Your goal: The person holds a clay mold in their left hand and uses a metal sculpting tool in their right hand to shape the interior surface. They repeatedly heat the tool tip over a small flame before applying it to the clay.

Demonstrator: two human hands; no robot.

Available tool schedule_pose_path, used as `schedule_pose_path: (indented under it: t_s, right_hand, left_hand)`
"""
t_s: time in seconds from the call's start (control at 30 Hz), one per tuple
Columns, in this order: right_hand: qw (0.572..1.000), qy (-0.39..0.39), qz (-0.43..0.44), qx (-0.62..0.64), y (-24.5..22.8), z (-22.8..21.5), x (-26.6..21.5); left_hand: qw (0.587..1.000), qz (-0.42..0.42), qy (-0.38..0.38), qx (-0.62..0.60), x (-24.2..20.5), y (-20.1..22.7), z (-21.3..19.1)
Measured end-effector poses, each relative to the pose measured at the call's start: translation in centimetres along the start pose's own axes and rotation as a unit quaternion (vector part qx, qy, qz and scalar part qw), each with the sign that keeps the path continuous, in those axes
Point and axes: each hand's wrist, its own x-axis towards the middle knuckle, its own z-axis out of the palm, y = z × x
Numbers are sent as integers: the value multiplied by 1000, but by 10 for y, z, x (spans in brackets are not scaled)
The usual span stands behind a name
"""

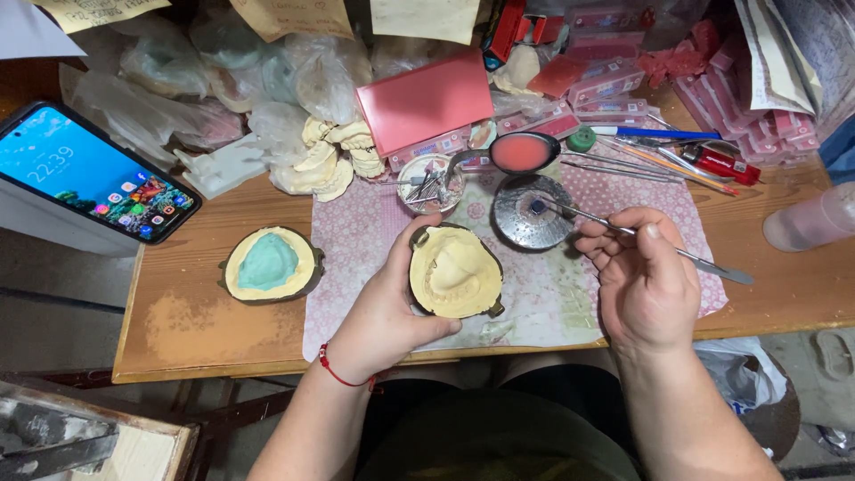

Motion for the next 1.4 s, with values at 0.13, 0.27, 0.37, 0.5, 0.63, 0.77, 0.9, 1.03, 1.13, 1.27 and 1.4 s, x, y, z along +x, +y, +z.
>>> schedule_pose_path:
  t_s: [0.13,0.27,0.37,0.5,0.63,0.77,0.9,1.03,1.13,1.27,1.4]
  right_hand:
    - [1000,0,-2,1,0,1,-1]
    - [1000,1,-17,0,-2,4,-4]
    - [994,-43,-87,-50,-7,19,-24]
    - [846,-291,-304,-329,-19,44,-59]
    - [774,-315,-363,-412,-2,69,-79]
    - [737,-281,-416,-453,6,82,-83]
    - [709,-250,-426,-503,9,91,-89]
    - [745,-236,-414,-466,9,99,-89]
    - [760,-231,-406,-452,4,105,-89]
    - [779,-270,-378,-420,-8,111,-88]
    - [829,-261,-371,-326,-9,105,-81]
  left_hand:
    - [1000,0,2,-2,0,-1,0]
    - [1000,0,5,8,-1,-1,0]
    - [999,8,22,37,-4,2,3]
    - [986,133,49,87,-9,-16,1]
    - [969,189,111,112,-19,-40,1]
    - [949,222,154,162,-23,-51,0]
    - [942,236,163,173,-23,-54,-1]
    - [932,261,176,180,-23,-64,-2]
    - [925,293,177,167,-24,-71,-3]
    - [937,273,176,132,-25,-64,-1]
    - [924,325,177,98,-23,-51,5]
